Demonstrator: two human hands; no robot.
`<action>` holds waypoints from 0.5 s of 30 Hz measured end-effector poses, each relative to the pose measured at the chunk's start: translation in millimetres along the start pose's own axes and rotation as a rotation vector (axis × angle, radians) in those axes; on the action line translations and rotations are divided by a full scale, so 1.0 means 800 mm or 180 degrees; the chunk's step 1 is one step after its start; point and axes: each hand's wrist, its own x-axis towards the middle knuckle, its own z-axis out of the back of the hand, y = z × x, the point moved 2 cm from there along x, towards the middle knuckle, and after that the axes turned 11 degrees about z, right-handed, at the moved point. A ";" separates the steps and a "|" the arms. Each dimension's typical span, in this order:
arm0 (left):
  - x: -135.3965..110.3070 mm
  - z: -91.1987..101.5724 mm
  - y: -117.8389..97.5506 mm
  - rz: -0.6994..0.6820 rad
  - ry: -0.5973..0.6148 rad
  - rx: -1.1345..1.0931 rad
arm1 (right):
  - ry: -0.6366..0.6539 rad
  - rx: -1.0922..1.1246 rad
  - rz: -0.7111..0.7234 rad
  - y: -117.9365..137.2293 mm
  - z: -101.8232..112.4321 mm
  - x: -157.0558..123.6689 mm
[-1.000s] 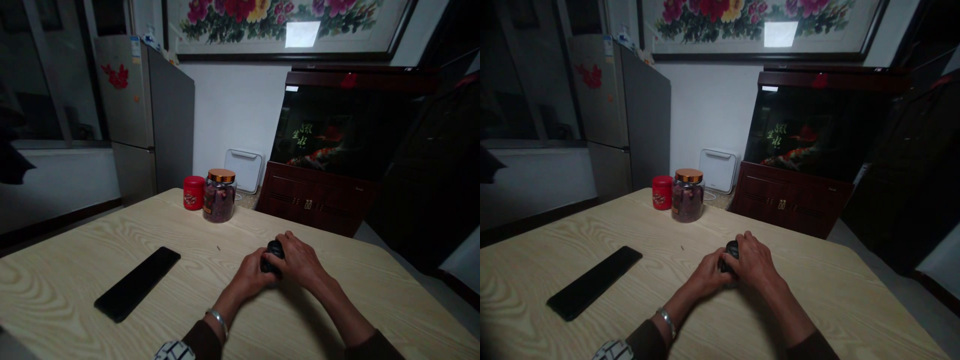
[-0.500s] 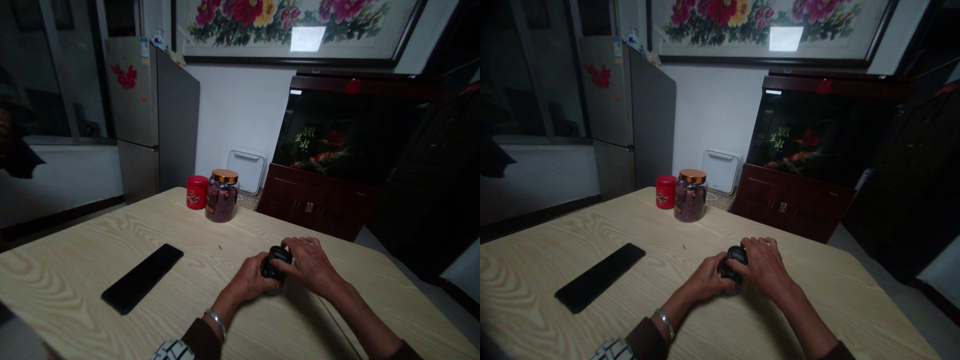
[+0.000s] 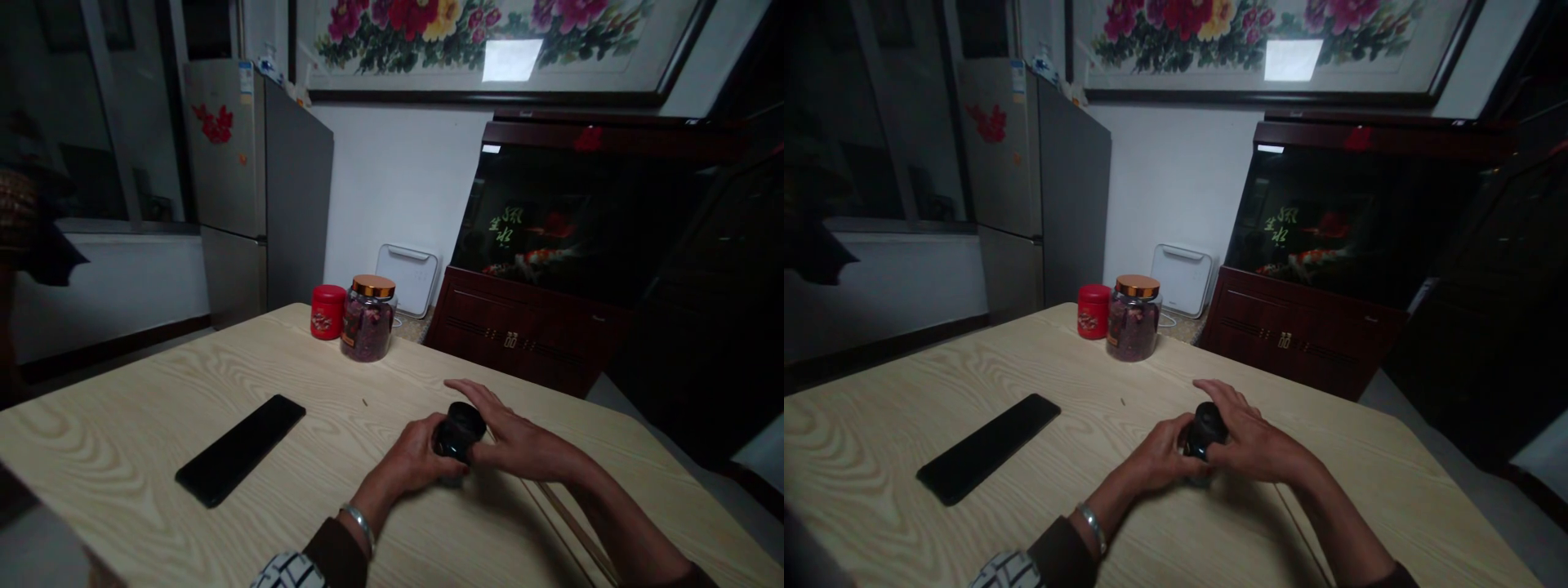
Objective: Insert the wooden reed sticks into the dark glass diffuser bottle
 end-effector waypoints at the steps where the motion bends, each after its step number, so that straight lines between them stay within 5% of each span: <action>1: 0.000 0.000 0.000 -0.0013 0.0017 -0.0025 | -0.0030 0.0012 -0.0064 -0.001 0.000 0.000; 7: 0.000 0.000 0.001 0.0098 0.0118 -0.0109 | -0.0295 -0.0243 -0.0234 -0.011 -0.002 0.005; 12: 0.000 0.002 -0.001 0.0106 0.0134 -0.0112 | -0.1007 0.1056 -0.0121 -0.012 0.023 -0.011; 15: 0.000 0.003 -0.003 0.0129 0.0070 -0.0001 | -0.1652 0.1705 -0.0345 -0.015 0.010 -0.041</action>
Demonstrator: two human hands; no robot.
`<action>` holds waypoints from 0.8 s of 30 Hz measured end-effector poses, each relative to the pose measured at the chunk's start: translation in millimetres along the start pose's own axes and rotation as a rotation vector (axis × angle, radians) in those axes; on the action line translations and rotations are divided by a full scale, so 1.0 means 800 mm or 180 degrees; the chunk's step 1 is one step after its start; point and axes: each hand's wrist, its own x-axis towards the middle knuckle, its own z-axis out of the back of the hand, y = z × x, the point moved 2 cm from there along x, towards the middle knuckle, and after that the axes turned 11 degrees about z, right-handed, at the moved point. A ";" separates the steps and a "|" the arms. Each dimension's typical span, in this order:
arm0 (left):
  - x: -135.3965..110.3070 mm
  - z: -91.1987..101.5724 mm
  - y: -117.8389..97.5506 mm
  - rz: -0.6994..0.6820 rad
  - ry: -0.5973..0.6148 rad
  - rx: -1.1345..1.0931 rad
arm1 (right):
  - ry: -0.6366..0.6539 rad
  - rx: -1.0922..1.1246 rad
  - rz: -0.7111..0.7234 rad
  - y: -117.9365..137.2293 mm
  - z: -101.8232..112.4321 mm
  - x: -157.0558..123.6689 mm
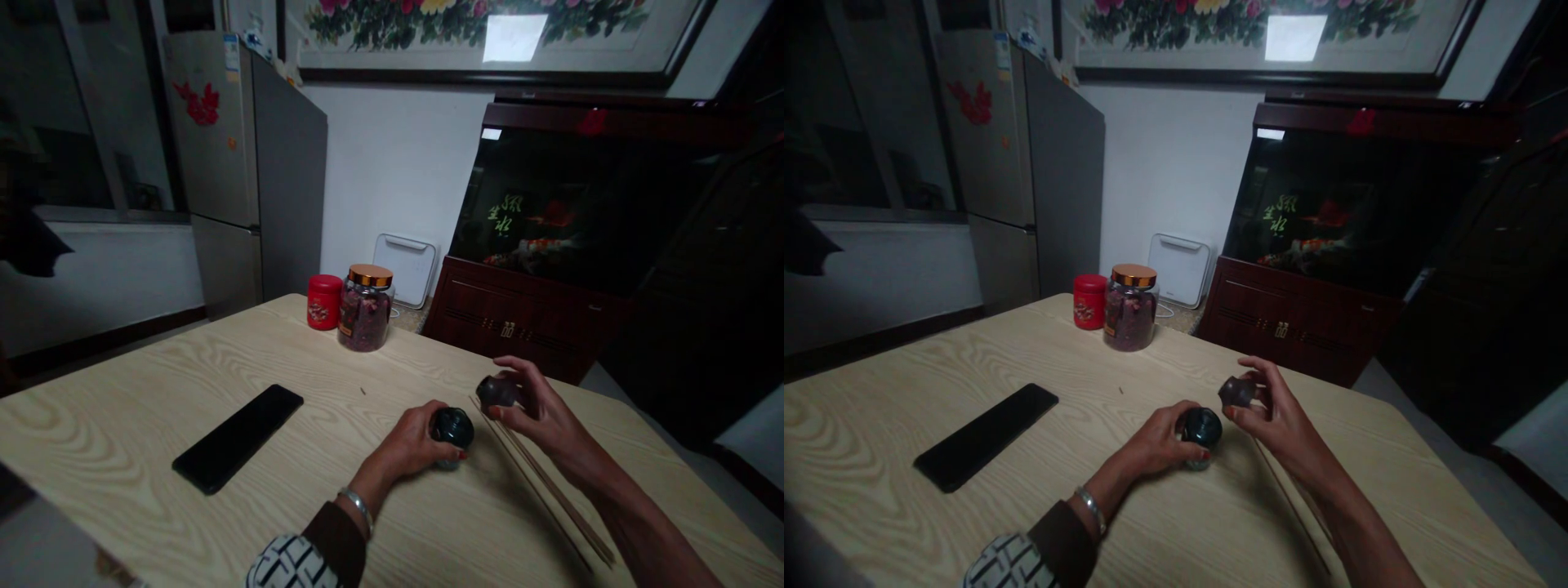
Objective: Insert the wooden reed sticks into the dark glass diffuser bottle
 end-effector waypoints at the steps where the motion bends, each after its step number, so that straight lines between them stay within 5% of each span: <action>1: 0.000 0.000 0.000 0.0000 -0.0007 0.0021 | -0.0128 0.0100 -0.0059 -0.006 -0.004 -0.016; 8: 0.005 -0.004 0.005 -0.0064 -0.0064 0.0039 | -0.0133 0.0310 -0.0443 -0.058 -0.080 -0.118; 15: 0.012 -0.006 0.010 -0.0166 -0.0058 0.0092 | 0.0108 -0.0364 -0.0096 -0.066 -0.126 -0.116; 19: 0.014 -0.006 0.011 -0.0203 -0.0152 0.0231 | 0.0041 -0.0630 -0.0088 -0.064 -0.099 -0.107; 22: 0.014 -0.006 0.011 -0.0194 -0.0220 0.0381 | -0.0344 -0.1415 -0.0293 -0.076 -0.042 -0.098; 24: 0.013 -0.006 0.010 -0.0158 -0.0237 0.0407 | -0.0233 -0.2177 -0.0562 -0.090 -0.007 -0.092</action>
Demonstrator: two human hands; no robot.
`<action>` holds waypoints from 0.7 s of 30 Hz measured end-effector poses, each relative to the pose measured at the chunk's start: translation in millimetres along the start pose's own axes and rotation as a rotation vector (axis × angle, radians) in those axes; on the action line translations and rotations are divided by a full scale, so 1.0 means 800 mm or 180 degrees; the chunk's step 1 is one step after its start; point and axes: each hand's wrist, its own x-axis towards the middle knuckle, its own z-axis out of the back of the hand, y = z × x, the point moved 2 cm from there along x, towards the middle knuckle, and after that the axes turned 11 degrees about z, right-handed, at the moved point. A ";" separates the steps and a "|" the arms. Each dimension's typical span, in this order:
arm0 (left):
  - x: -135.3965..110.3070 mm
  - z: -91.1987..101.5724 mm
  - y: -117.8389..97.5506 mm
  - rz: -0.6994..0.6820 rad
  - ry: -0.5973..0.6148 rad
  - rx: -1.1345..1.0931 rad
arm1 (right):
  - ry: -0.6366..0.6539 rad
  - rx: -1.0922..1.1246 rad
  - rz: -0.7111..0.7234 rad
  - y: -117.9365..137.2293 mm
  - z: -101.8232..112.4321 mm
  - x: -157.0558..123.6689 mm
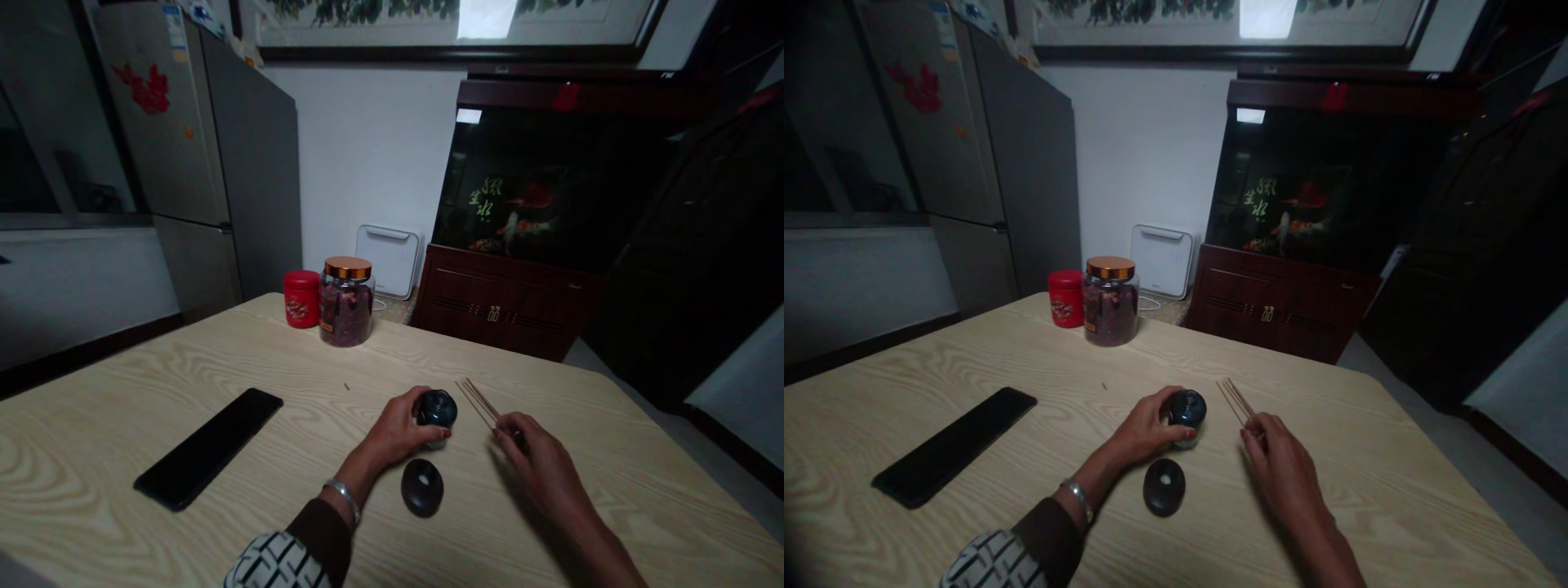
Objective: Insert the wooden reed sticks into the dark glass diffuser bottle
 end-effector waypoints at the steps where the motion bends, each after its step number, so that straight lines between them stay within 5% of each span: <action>1: 0.000 0.000 -0.001 0.0017 0.0002 -0.0011 | 0.0153 -0.0369 -0.0034 -0.013 0.005 0.005; 8: -0.001 -0.001 -0.005 0.0001 0.0070 -0.0154 | 0.0786 -0.1601 0.0118 -0.044 -0.020 0.013; 21: 0.005 -0.004 0.002 0.0058 0.0081 -0.0130 | 0.1243 -0.1637 -0.0075 -0.031 -0.017 0.045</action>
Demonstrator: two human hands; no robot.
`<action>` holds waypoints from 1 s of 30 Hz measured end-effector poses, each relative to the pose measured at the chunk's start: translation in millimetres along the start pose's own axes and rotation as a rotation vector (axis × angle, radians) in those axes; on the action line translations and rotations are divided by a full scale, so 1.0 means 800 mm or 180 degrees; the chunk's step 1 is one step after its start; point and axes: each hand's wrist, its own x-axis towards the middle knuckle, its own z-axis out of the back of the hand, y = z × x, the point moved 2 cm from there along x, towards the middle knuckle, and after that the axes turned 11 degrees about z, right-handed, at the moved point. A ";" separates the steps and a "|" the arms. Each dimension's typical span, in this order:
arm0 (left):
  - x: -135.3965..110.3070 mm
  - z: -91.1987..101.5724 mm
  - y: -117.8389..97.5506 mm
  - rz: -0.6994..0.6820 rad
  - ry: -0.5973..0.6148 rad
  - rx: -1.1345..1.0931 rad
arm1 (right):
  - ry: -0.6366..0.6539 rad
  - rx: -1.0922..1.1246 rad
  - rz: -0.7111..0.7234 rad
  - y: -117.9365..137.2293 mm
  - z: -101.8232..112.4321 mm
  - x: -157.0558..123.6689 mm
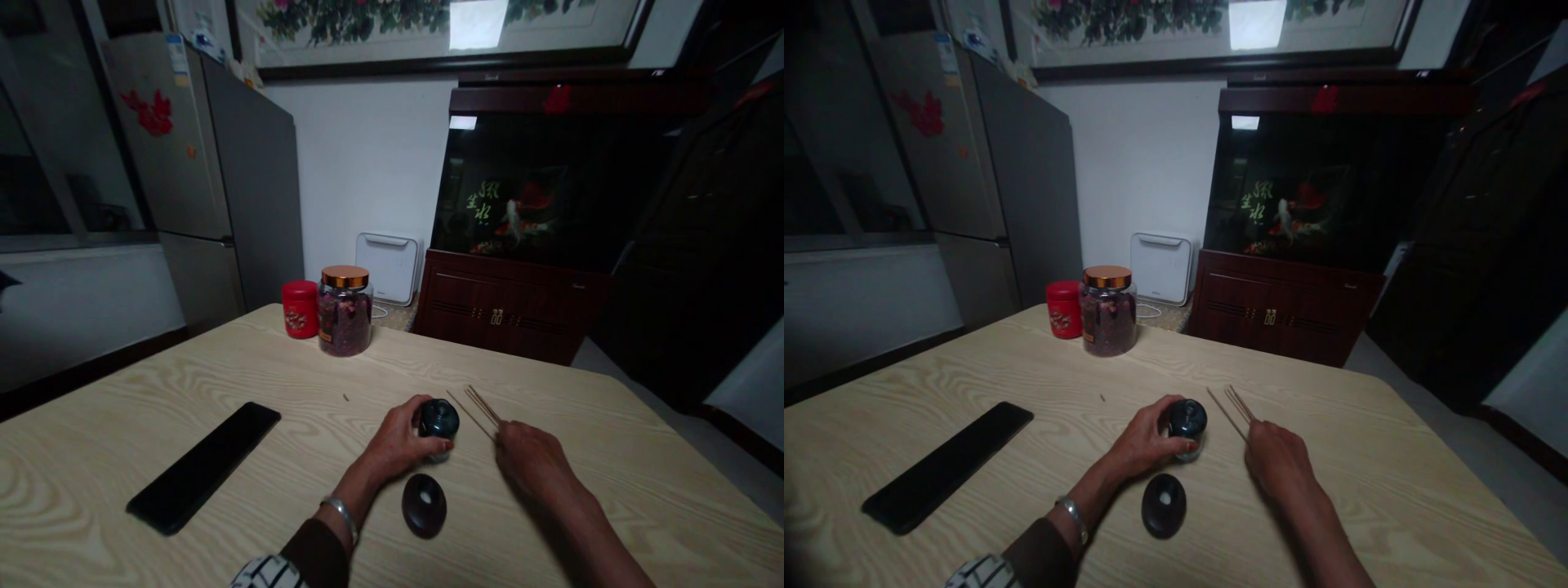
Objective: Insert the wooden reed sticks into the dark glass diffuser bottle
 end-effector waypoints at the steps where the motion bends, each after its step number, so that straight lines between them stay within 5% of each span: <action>1: 0.000 0.000 0.000 -0.0005 0.0011 -0.0041 | -0.0081 0.0099 0.0009 -0.003 0.001 0.001; 4: 0.000 -0.001 -0.003 -0.0031 0.0031 -0.0115 | -0.0605 0.1082 0.0011 -0.015 0.008 0.002; 9: -0.002 0.000 -0.009 -0.0005 0.0050 -0.0126 | -0.1616 0.3831 0.0042 -0.019 0.050 0.015; 13: 0.000 -0.001 -0.006 -0.0022 0.0015 -0.0117 | -0.2487 0.4895 0.0097 0.002 0.095 0.025; 19: 0.001 0.000 -0.006 -0.0002 0.0013 -0.0009 | -0.3081 0.4733 0.0216 0.025 0.108 0.031; 30: 0.000 0.002 -0.004 -0.0011 0.0014 -0.0025 | -0.2649 0.4578 0.0340 0.044 0.086 0.041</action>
